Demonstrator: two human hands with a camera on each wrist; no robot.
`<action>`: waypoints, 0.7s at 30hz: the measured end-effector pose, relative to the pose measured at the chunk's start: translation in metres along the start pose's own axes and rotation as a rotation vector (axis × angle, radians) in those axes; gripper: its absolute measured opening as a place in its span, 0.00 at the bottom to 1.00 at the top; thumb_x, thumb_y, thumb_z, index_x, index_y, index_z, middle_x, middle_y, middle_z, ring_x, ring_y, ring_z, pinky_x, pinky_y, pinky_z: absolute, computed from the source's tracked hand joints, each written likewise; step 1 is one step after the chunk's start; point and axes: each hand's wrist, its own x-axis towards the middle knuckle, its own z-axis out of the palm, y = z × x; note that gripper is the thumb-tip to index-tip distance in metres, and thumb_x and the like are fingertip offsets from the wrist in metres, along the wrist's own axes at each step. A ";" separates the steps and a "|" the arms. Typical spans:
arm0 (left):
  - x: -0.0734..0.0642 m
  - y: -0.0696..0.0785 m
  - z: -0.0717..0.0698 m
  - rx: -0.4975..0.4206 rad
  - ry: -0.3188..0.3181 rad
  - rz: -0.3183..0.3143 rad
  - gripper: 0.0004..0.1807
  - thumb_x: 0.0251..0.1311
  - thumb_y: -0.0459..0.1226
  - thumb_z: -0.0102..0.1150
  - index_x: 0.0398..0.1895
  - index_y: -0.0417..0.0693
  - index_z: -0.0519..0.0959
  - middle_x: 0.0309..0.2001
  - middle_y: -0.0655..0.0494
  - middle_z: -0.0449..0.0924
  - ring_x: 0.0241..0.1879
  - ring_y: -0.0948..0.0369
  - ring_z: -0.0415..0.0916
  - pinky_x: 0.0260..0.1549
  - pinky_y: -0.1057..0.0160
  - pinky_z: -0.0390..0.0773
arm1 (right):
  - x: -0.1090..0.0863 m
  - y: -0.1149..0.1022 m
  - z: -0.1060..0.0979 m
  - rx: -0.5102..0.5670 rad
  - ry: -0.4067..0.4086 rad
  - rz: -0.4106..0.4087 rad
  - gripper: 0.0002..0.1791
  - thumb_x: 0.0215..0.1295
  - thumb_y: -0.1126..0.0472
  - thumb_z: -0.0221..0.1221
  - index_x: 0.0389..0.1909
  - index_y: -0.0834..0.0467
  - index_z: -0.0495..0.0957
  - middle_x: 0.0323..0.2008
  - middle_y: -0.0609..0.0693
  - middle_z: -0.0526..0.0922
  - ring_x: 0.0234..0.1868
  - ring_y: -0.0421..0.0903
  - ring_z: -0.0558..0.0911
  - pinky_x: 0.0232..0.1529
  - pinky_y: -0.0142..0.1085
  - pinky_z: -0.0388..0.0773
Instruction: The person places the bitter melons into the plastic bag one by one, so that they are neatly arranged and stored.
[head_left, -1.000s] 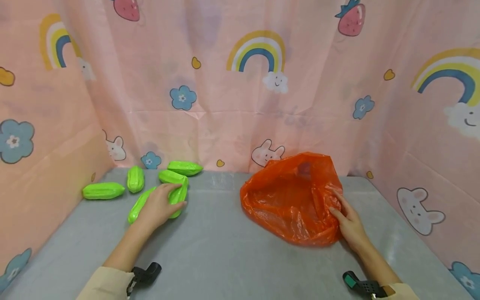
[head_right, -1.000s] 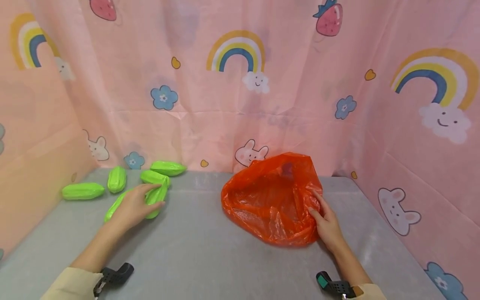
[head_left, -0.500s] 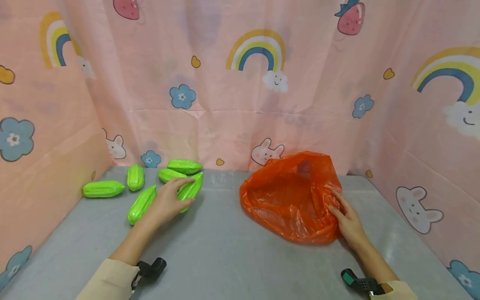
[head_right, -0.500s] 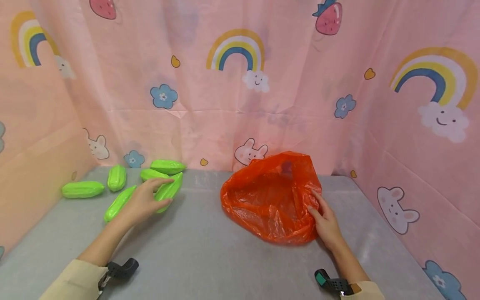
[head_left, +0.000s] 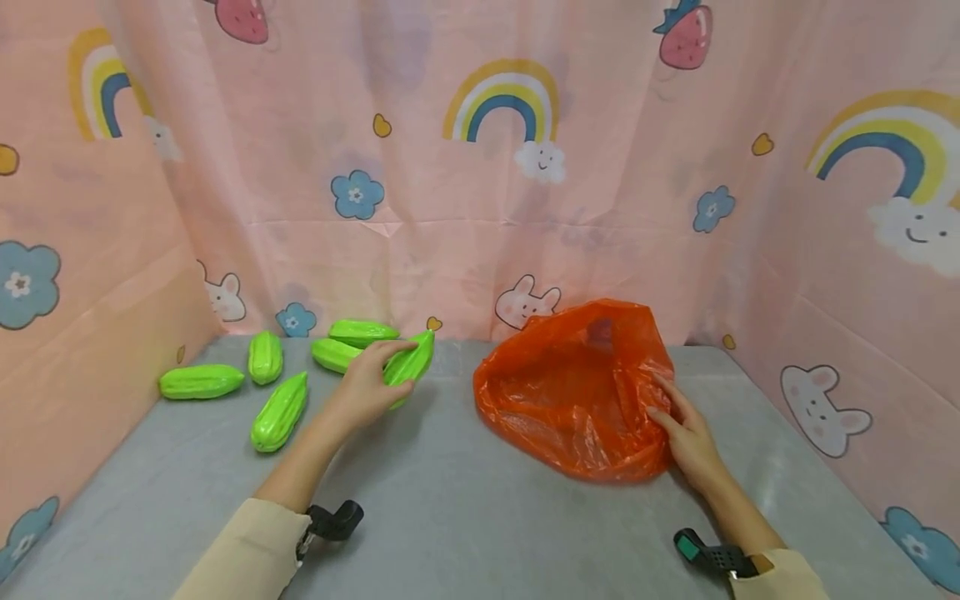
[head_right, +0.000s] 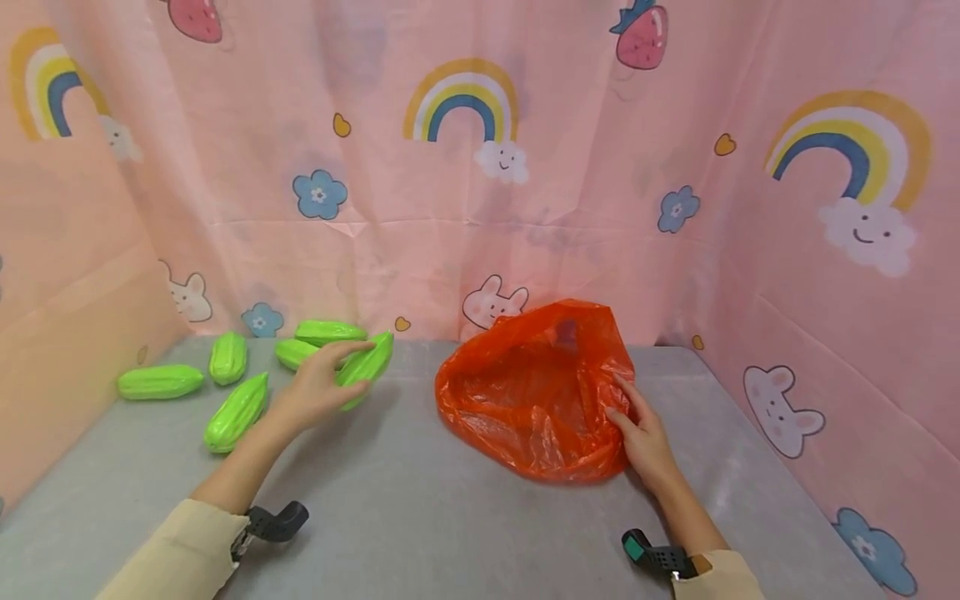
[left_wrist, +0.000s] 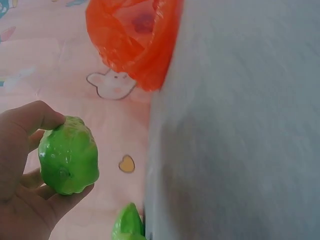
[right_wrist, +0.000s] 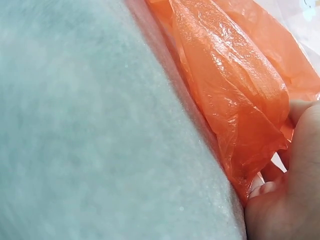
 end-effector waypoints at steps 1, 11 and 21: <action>0.002 0.003 0.002 -0.008 0.001 0.005 0.31 0.57 0.35 0.66 0.67 0.46 0.75 0.67 0.40 0.74 0.68 0.42 0.70 0.64 0.40 0.73 | 0.000 0.000 -0.001 0.004 0.003 -0.003 0.33 0.81 0.50 0.46 0.81 0.48 0.49 0.81 0.59 0.50 0.73 0.58 0.60 0.53 0.10 0.63; 0.024 0.028 0.025 -0.084 0.029 0.050 0.33 0.54 0.35 0.66 0.67 0.46 0.76 0.64 0.43 0.77 0.55 0.49 0.76 0.49 0.52 0.78 | 0.003 0.000 0.001 0.038 0.005 0.008 0.33 0.80 0.52 0.47 0.81 0.49 0.50 0.81 0.58 0.49 0.74 0.57 0.60 0.53 0.11 0.64; 0.042 0.054 0.052 -0.153 -0.035 0.053 0.29 0.58 0.35 0.63 0.66 0.53 0.77 0.66 0.49 0.77 0.55 0.52 0.75 0.49 0.56 0.78 | -0.001 0.003 0.001 0.102 0.003 -0.027 0.31 0.81 0.53 0.45 0.81 0.48 0.51 0.81 0.59 0.49 0.63 0.27 0.64 0.54 0.12 0.68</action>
